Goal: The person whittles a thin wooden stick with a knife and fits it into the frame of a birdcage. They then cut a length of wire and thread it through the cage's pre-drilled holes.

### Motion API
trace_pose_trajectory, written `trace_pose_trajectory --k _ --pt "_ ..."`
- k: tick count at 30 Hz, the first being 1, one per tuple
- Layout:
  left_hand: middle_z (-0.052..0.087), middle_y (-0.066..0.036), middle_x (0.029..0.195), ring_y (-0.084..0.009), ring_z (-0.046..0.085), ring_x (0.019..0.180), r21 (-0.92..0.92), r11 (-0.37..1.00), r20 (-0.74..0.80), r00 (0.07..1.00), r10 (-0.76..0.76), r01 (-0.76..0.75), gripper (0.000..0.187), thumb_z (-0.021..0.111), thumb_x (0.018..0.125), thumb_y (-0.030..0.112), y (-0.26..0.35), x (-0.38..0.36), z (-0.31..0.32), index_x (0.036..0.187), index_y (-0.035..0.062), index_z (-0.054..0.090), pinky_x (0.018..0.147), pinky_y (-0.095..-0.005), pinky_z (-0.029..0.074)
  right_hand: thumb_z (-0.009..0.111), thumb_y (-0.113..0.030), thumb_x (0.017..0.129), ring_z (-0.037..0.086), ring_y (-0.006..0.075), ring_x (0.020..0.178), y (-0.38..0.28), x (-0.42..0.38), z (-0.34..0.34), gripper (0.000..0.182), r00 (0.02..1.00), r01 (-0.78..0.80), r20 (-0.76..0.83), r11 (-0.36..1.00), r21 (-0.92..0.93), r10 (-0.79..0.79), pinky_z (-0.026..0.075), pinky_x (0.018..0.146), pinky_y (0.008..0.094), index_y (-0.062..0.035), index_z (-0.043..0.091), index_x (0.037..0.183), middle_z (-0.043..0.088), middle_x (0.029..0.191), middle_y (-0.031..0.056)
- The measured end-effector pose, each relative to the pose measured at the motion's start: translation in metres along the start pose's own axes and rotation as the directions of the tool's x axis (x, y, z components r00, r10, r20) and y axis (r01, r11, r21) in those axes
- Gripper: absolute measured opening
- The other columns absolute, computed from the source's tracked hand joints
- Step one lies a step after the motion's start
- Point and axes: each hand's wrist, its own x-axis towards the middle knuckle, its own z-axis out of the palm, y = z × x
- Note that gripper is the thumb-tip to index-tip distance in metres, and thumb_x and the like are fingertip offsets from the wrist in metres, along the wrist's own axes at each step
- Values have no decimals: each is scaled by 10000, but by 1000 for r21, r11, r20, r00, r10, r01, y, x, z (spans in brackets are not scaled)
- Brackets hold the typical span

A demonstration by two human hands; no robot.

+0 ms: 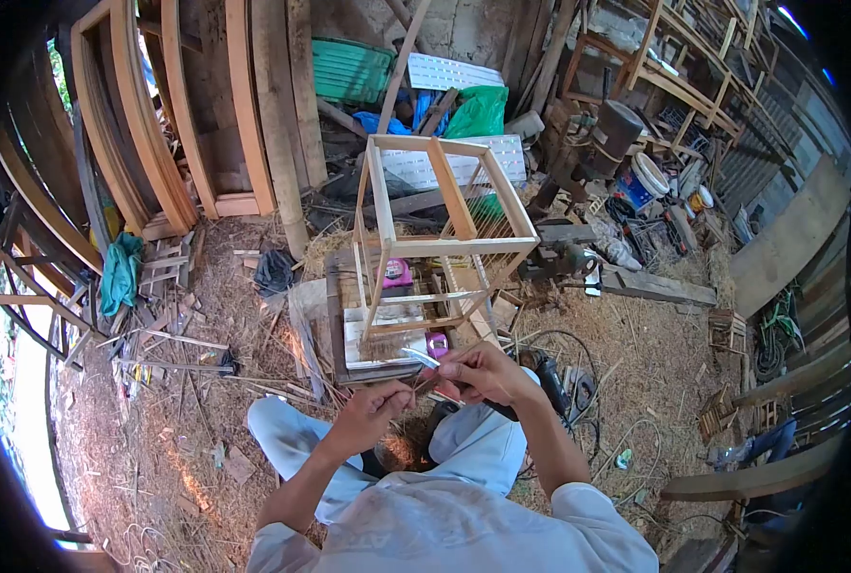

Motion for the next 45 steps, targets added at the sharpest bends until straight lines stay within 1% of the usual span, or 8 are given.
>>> trace_pose_trajectory --k 8,11,13,19,20,27,43,45 --pt "598 1 827 -78 497 733 -40 996 59 995 -78 80 206 497 960 189 -1 -7 -11 928 15 603 688 -238 433 587 -176 910 373 39 447 0 -9 -23 200 934 90 -352 995 45 -69 249 394 194 15 647 920 509 612 -16" --pt "597 -10 807 -86 502 707 79 997 5 1000 -22 22 184 499 950 167 -8 -22 -30 934 19 608 673 -242 438 560 -171 923 417 48 476 13 -25 -86 195 562 253 -748 935 -249 -352 315 419 189 0 653 934 522 637 -33" --pt "585 -16 768 -96 502 682 35 995 -98 991 -90 94 165 500 938 144 -22 -31 -45 945 20 608 661 -251 441 531 -159 928 417 46 476 -2 -54 -119 206 700 365 -677 929 65 -228 314 420 189 -11 664 984 508 620 -34" --pt "556 -18 723 -100 497 667 189 982 -138 990 30 -4 151 504 935 136 3 -3 -25 962 28 606 647 -250 444 507 -174 938 414 40 490 -12 -24 -22 327 965 -7 -262 998 -64 -10 315 430 187 -61 547 1243 504 607 -30" --pt "555 -24 722 -100 497 666 206 977 -169 981 93 -57 146 501 937 131 1 1 -18 964 30 604 639 -253 445 510 -141 944 388 34 461 4 -10 -8 326 970 179 -167 984 5 -175 286 399 181 -33 522 1251 517 604 4" --pt "675 -125 858 -318 659 788 583 798 -265 891 368 -156 140 559 873 59 -1 4 2 1000 68 617 656 -369 511 508 -169 955 338 41 454 18 19 25 238 982 144 -155 960 242 -108 234 403 195 -9 588 1112 508 615 4" --pt "664 -135 814 -315 667 755 569 793 -123 931 344 -218 126 556 860 28 -4 -13 0 977 23 604 614 -347 512 585 -185 899 475 50 486 3 -12 -26 233 945 -6 -318 974 227 80 291 406 196 35 643 950 514 609 -18" --pt "661 -139 807 -311 670 754 659 737 -115 949 295 -149 124 576 854 27 -3 -18 -4 976 26 599 611 -351 509 624 -136 825 454 79 486 8 -15 -41 176 845 -17 -535 999 -27 0 350 435 212 -4 661 936 567 672 14"
